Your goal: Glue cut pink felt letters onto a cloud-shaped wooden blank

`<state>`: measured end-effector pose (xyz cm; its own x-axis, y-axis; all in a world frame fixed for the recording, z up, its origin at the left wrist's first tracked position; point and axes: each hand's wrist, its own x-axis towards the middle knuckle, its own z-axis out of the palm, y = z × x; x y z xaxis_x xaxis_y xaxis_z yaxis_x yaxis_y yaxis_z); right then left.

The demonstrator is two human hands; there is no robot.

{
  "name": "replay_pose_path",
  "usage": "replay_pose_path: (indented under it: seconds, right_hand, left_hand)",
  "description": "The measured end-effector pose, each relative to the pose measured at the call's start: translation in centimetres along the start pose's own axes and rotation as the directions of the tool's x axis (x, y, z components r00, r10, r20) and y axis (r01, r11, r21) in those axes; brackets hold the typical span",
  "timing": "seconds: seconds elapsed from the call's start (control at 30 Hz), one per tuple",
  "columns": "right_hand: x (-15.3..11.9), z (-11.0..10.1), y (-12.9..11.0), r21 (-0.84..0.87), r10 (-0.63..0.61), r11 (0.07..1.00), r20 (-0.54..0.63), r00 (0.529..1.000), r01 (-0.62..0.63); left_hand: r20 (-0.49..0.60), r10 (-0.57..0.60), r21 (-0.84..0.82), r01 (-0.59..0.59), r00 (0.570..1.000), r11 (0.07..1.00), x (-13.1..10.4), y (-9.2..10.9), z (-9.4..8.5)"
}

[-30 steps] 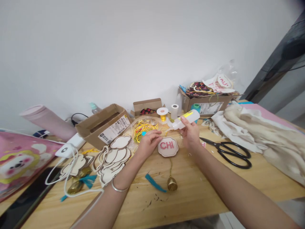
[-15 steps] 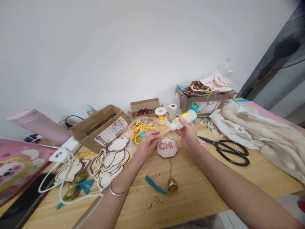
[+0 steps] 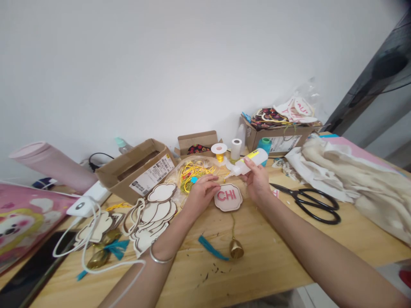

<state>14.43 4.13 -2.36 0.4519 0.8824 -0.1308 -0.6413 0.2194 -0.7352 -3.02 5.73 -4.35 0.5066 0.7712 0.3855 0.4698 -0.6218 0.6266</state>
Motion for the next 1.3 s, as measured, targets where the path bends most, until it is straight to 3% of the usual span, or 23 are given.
replay_pose_path:
  seconds: [0.37, 0.63, 1.3]
  right_hand:
    - [-0.28, 0.32, -0.29, 0.023, 0.022, 1.0, -0.02, 1.0, -0.021]
    - [-0.44, 0.36, -0.09, 0.006, 0.035, 0.999, 0.022, 0.999, -0.035]
    - [-0.37, 0.39, -0.41, 0.037, 0.028, 0.999, 0.001, 1.0, -0.028]
  left_hand:
    - [-0.069, 0.076, 0.031, -0.074, 0.995, 0.997, -0.05, -0.04, 0.08]
    - [-0.021, 0.146, 0.058, -0.145, 0.989, 0.988, -0.04, -0.1, 0.02]
    - [0.015, 0.084, 0.05, -0.085, 0.996, 0.995, -0.01, 0.19, 0.08]
